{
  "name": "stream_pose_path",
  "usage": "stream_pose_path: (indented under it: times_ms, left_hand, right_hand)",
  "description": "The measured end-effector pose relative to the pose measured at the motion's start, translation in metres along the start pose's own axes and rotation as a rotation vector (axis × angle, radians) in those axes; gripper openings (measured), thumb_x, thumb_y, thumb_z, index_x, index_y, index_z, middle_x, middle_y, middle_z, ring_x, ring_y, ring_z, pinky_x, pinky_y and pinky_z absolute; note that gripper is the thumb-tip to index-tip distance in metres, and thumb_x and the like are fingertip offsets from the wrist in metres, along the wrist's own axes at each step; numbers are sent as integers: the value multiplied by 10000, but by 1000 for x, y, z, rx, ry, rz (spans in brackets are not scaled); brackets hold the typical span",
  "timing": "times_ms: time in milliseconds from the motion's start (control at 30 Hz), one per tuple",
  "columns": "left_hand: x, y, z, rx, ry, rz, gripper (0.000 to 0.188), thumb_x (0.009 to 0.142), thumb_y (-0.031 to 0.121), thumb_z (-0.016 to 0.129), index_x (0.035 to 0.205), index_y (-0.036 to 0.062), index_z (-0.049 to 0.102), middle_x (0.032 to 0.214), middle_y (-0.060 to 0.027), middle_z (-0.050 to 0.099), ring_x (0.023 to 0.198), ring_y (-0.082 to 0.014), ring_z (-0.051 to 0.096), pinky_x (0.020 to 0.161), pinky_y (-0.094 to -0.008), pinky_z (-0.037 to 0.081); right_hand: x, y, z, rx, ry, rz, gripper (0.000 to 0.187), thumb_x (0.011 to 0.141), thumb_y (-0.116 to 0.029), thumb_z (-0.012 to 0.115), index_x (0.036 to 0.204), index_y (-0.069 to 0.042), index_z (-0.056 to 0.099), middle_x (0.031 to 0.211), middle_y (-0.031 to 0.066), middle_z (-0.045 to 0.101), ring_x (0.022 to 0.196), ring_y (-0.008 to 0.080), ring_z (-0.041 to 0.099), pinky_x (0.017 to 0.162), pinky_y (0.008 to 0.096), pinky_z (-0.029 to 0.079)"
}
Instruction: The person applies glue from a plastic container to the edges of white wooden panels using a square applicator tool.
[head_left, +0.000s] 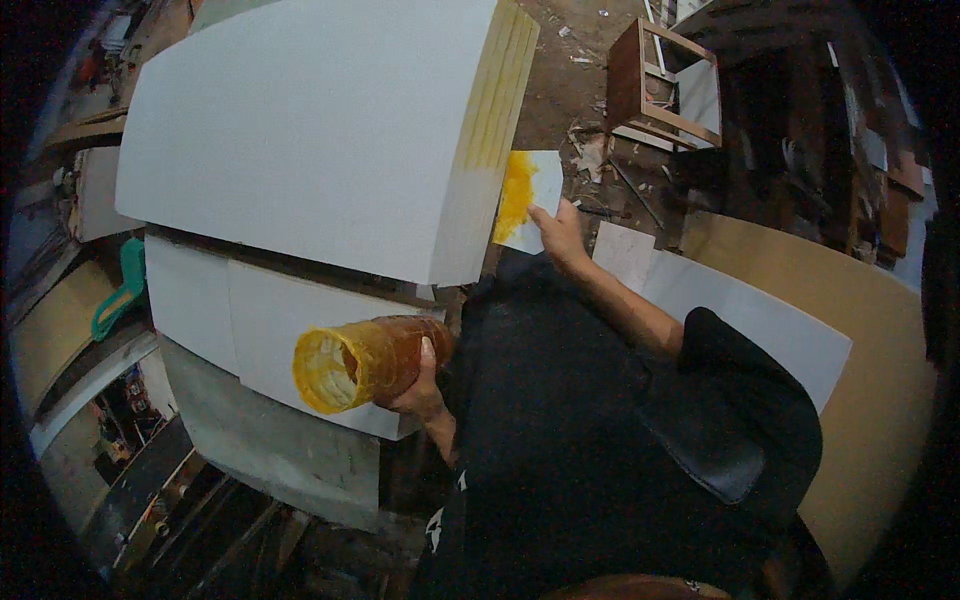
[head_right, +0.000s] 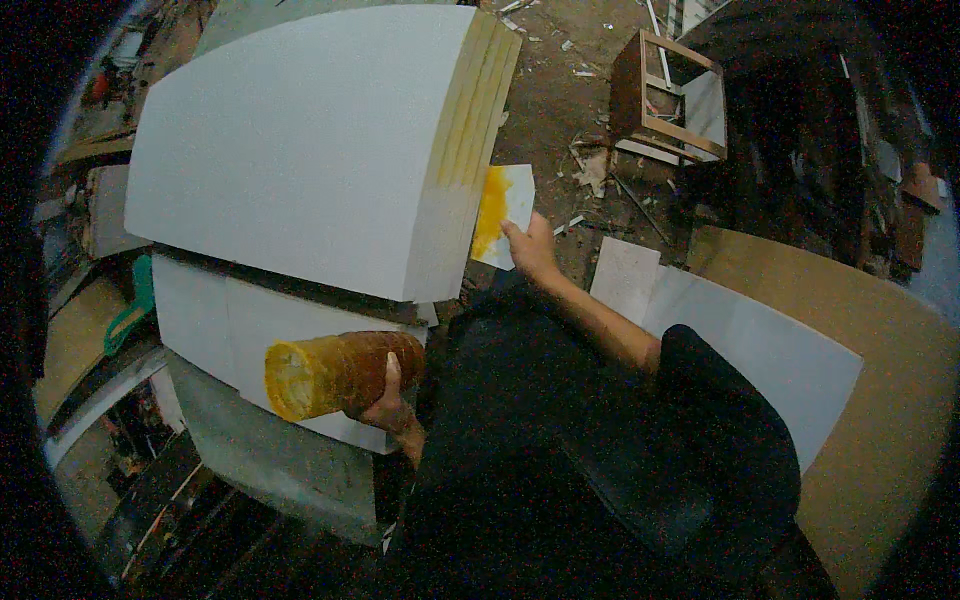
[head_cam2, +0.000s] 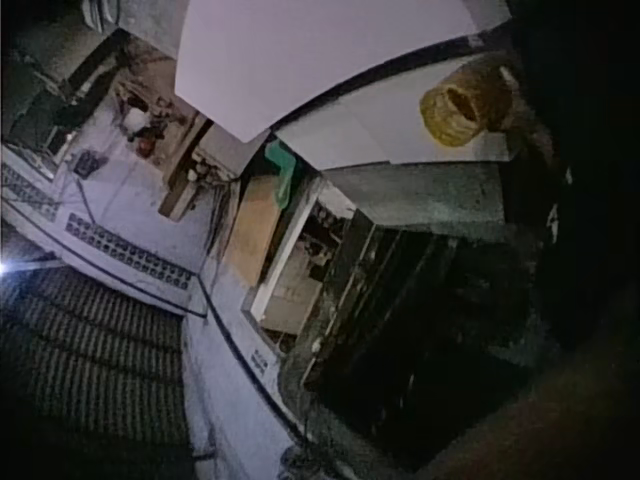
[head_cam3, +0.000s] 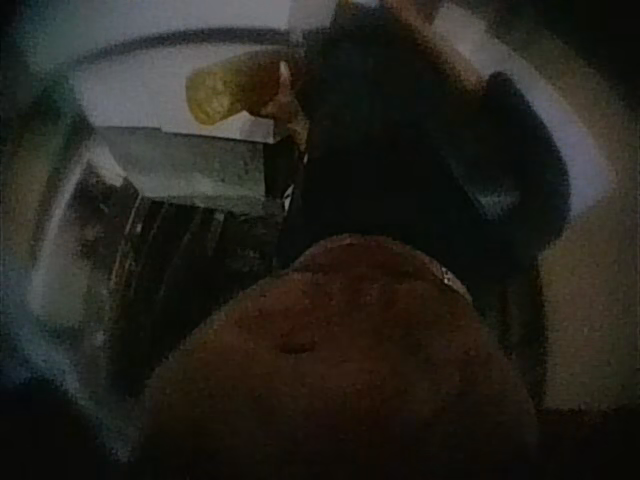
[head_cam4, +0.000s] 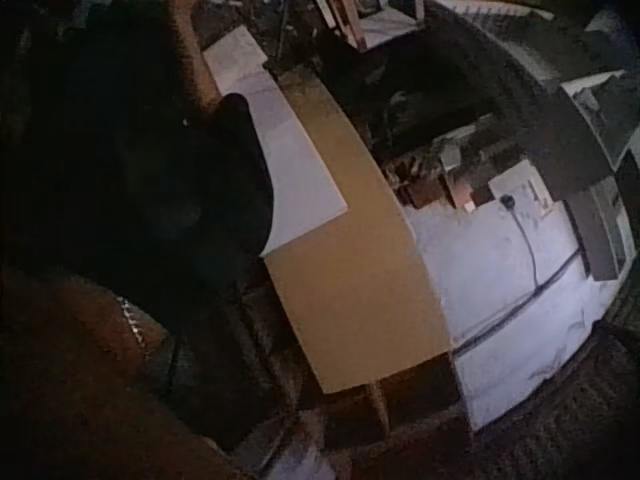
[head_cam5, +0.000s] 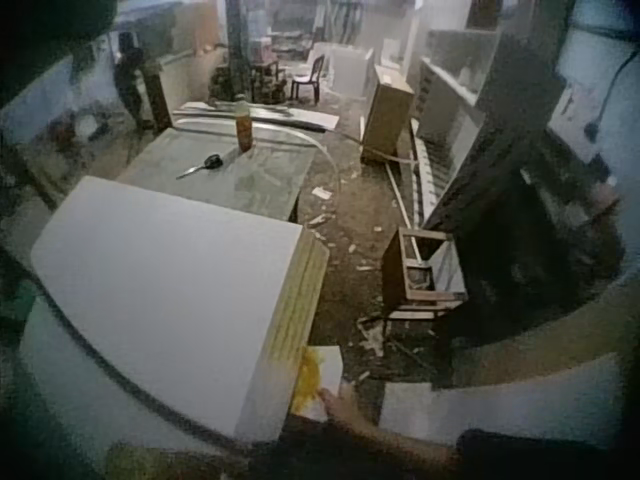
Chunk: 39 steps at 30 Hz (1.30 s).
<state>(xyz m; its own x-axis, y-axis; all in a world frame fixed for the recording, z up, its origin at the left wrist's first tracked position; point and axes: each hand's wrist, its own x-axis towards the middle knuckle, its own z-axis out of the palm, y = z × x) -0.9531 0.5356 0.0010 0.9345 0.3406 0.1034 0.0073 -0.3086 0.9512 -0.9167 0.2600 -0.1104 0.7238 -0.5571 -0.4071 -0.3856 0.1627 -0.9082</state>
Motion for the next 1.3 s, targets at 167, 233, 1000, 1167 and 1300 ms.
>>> stream_pose_path:
  times_ms: [167, 233, 1000, 1167, 1300]
  left_hand:
    - [1, 9, 0, -1, -35, -23, 783, 638, 88, 831, 1302, -38, 436, 1263, -166, 542, 1135, -295, 561, 990, -408, 466]
    - [4, 15, 2, 65, -53, 23, 771, 643, 81, 825, 1298, -43, 438, 1252, -170, 547, 1132, -296, 560, 989, -410, 467]
    - [2, -7, -3, -153, -21, 24, 716, 625, 40, 842, 1261, -10, 518, 1263, -145, 563, 1156, -267, 541, 1027, -414, 422]
    - [11, 2, 4, -135, -88, 10, 755, 618, 65, 845, 1276, -20, 483, 1265, -151, 551, 1150, -278, 546, 1014, -420, 434]
    - [11, 0, -1, -33, -71, 79, 745, 620, 62, 838, 1272, -22, 487, 1247, -151, 563, 1131, -280, 560, 1011, -421, 437]
  right_hand:
    - [4, 12, 0, -23, -36, 4, 244, 867, -89, 618, 1074, 39, 596, 961, 82, 671, 806, 141, 629, 739, 293, 498]
    - [-1, 4, 3, 12, -17, 10, 240, 867, -86, 619, 1071, 37, 598, 967, 82, 671, 802, 140, 628, 738, 293, 498]
    - [-45, -61, 29, -227, -228, -212, 351, 823, -87, 519, 1148, 48, 528, 893, 168, 601, 763, 289, 577, 740, 399, 469]
    - [-34, -45, -6, -284, -7, -69, 308, 838, -126, 543, 1092, 46, 568, 937, 115, 641, 790, 184, 606, 728, 338, 484]
    - [-14, -26, 8, -154, 19, -93, 289, 814, -127, 504, 1036, 33, 598, 878, 153, 662, 820, 256, 633, 782, 386, 484]
